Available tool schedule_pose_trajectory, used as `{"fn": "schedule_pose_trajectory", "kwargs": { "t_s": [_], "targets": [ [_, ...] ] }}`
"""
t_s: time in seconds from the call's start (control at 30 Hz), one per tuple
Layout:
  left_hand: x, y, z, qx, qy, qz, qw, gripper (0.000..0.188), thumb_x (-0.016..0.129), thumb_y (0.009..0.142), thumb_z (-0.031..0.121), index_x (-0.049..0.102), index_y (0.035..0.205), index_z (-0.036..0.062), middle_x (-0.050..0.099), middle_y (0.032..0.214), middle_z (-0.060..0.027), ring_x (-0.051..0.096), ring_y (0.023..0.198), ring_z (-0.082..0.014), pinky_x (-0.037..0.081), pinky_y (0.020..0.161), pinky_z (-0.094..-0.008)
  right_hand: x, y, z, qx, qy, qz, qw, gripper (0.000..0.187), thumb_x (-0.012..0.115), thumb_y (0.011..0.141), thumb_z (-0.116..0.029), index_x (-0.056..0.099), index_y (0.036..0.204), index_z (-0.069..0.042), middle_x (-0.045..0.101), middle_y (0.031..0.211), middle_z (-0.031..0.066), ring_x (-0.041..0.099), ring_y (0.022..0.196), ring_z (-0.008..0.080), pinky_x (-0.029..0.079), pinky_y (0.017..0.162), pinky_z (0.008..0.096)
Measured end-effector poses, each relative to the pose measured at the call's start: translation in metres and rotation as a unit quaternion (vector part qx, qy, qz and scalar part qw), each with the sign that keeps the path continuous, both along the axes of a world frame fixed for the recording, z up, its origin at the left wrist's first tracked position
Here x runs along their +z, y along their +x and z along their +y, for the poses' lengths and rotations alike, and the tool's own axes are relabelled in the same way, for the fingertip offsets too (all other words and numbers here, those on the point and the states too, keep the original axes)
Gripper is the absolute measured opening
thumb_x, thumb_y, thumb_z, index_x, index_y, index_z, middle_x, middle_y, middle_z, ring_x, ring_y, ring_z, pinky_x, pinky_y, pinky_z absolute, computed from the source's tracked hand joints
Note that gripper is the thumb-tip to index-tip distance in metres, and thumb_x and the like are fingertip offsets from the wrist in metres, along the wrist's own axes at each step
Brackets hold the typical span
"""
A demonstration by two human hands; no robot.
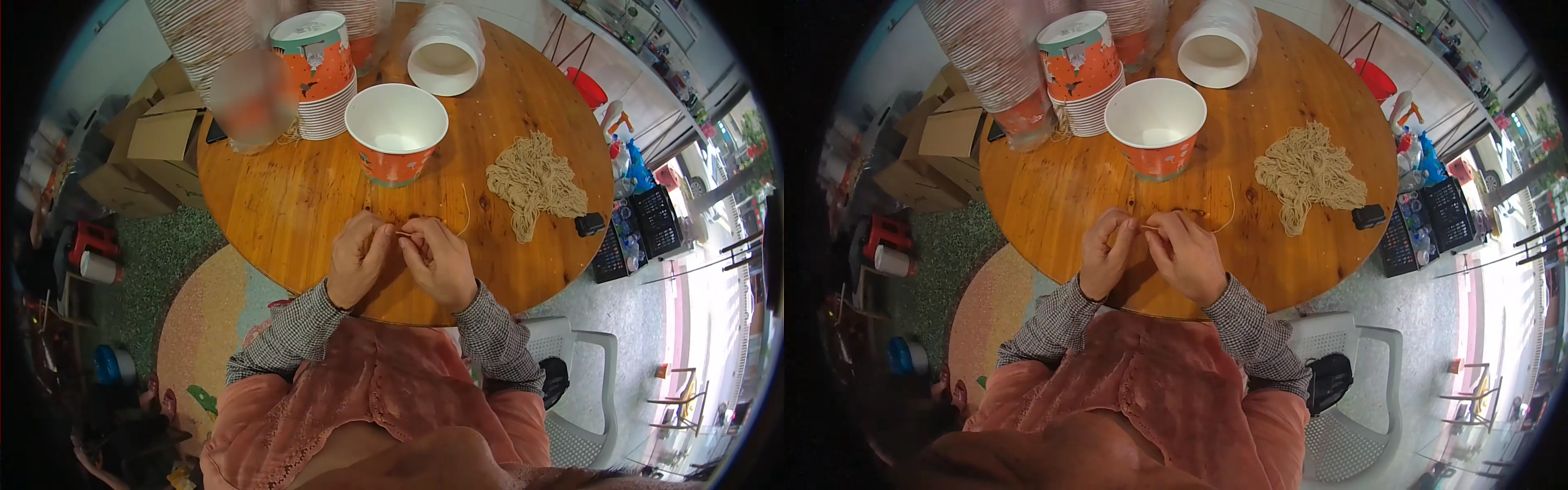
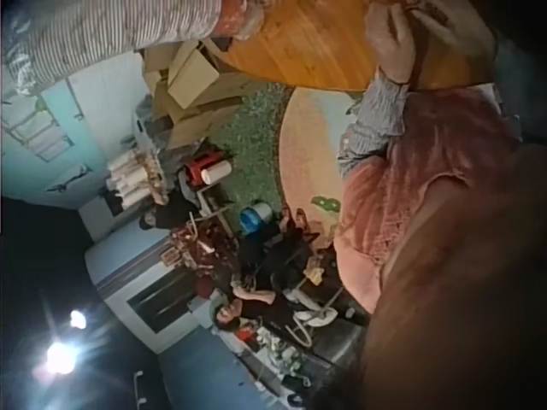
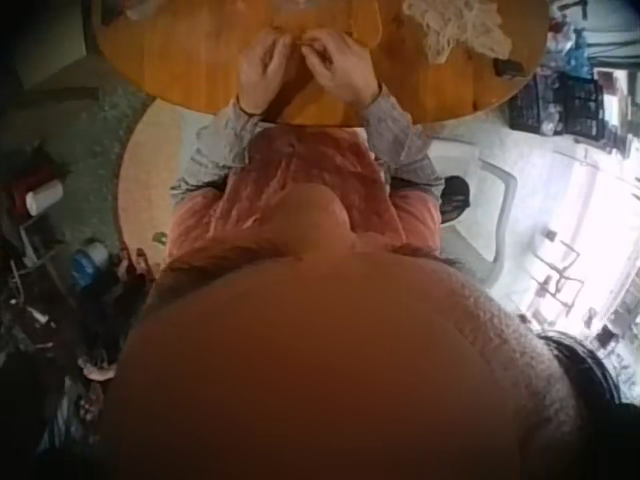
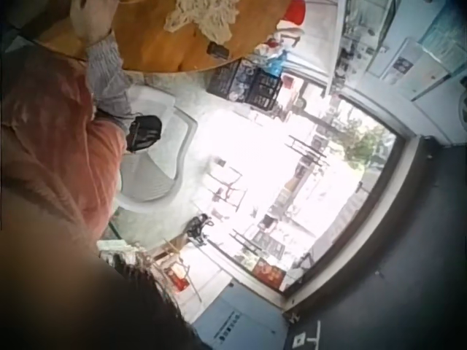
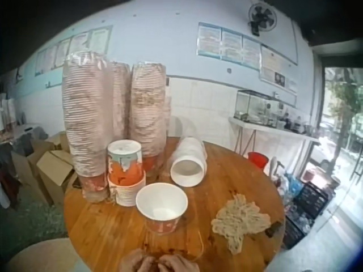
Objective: The recorder is threading and tying strings through holes in paper buckets to create handles.
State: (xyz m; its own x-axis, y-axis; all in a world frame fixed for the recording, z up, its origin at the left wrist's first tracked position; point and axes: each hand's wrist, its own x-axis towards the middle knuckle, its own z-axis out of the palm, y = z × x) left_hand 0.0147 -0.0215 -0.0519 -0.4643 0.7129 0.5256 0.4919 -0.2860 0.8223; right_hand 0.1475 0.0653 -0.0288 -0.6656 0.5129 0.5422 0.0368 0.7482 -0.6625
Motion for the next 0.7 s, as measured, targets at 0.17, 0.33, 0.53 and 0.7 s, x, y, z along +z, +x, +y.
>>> {"fn": "schedule_pose_trajectory", "kwargs": {
  "t_s": [0.17,0.33,0.53,0.7],
  "targets": [
    [0.012,0.007,0.002,-0.018,-0.007,0.016,1.000,0.006,0.059,0.088,0.002,0.058,0.085,-0.0027,0.056,0.078,-0.0122,0.055,0.069,-0.0232,0.044,0.064,-0.0309,-0.006,0.008,0.004,-0.019,-0.028,-0.005,0.999,0.013,0.065,0.082,-0.004,0.058,0.092,-0.004,0.057,0.076,0.0092,0.058,0.059,0.0215,0.047,0.053,0.0321],
    [0.010,0.011,0.003,-0.028,-0.033,0.012,0.999,0.004,0.060,0.087,0.001,0.058,0.087,-0.0028,0.058,0.081,-0.0124,0.057,0.072,-0.0230,0.045,0.065,-0.0295,-0.004,0.013,0.007,-0.007,-0.053,0.053,0.997,0.008,0.066,0.083,0.001,0.061,0.089,-0.001,0.052,0.070,0.0044,0.046,0.057,0.0101,0.039,0.050,0.0242],
    [0.014,0.016,0.003,-0.040,-0.017,0.024,0.999,0.005,0.062,0.086,0.002,0.060,0.088,-0.0026,0.060,0.082,-0.0117,0.058,0.074,-0.0227,0.046,0.067,-0.0290,-0.008,0.016,0.009,0.005,-0.065,0.070,0.995,0.004,0.065,0.085,-0.001,0.062,0.086,-0.001,0.059,0.077,0.0064,0.051,0.061,0.0100,0.040,0.052,0.0236],
    [0.019,0.014,0.004,-0.053,-0.044,0.031,0.997,0.006,0.060,0.088,0.001,0.060,0.091,-0.0033,0.059,0.087,-0.0090,0.056,0.080,-0.0158,0.044,0.071,-0.0257,-0.017,0.019,0.013,0.020,-0.201,0.082,0.976,0.009,0.065,0.086,-0.002,0.060,0.092,-0.002,0.057,0.075,0.0030,0.050,0.062,0.0069,0.041,0.054,0.0223]
  ]
}}
